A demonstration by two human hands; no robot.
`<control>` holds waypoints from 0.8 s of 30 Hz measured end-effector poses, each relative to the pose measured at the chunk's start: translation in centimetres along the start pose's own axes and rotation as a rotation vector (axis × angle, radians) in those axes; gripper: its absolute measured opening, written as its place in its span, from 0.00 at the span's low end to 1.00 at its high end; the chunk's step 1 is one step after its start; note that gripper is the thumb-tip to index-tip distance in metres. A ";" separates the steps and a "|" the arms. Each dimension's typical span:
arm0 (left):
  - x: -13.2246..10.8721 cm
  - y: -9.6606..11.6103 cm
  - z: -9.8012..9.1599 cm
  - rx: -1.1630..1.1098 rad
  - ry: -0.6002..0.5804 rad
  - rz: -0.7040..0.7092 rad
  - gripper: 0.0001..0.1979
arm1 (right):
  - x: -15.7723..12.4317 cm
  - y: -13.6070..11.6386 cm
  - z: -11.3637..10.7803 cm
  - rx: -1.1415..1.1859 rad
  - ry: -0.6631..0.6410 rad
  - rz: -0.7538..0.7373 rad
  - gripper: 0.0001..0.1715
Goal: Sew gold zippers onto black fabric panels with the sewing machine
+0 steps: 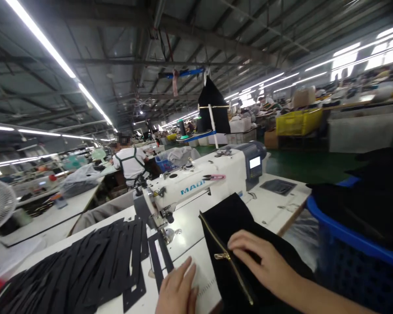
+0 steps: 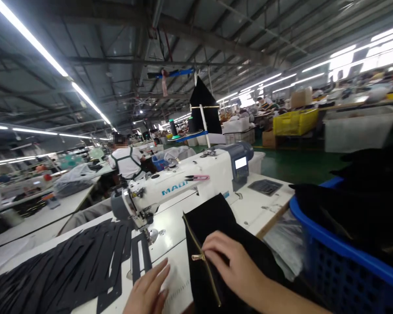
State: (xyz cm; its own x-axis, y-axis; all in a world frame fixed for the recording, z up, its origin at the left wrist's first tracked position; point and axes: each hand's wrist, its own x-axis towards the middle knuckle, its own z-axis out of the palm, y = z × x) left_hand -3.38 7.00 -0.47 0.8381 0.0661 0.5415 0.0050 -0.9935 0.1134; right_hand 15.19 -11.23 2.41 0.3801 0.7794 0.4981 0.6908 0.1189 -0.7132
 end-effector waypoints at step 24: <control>11.8 4.7 1.1 -0.983 -0.250 -0.710 0.08 | -0.9 -0.3 -1.3 0.327 -0.092 0.358 0.20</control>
State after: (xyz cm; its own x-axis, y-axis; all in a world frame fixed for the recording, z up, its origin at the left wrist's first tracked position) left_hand 7.13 2.98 5.49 0.8985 0.4352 -0.0567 0.1795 -0.2464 0.9524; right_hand 15.44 -12.77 2.78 0.4920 0.8560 0.1586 0.2918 0.0095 -0.9564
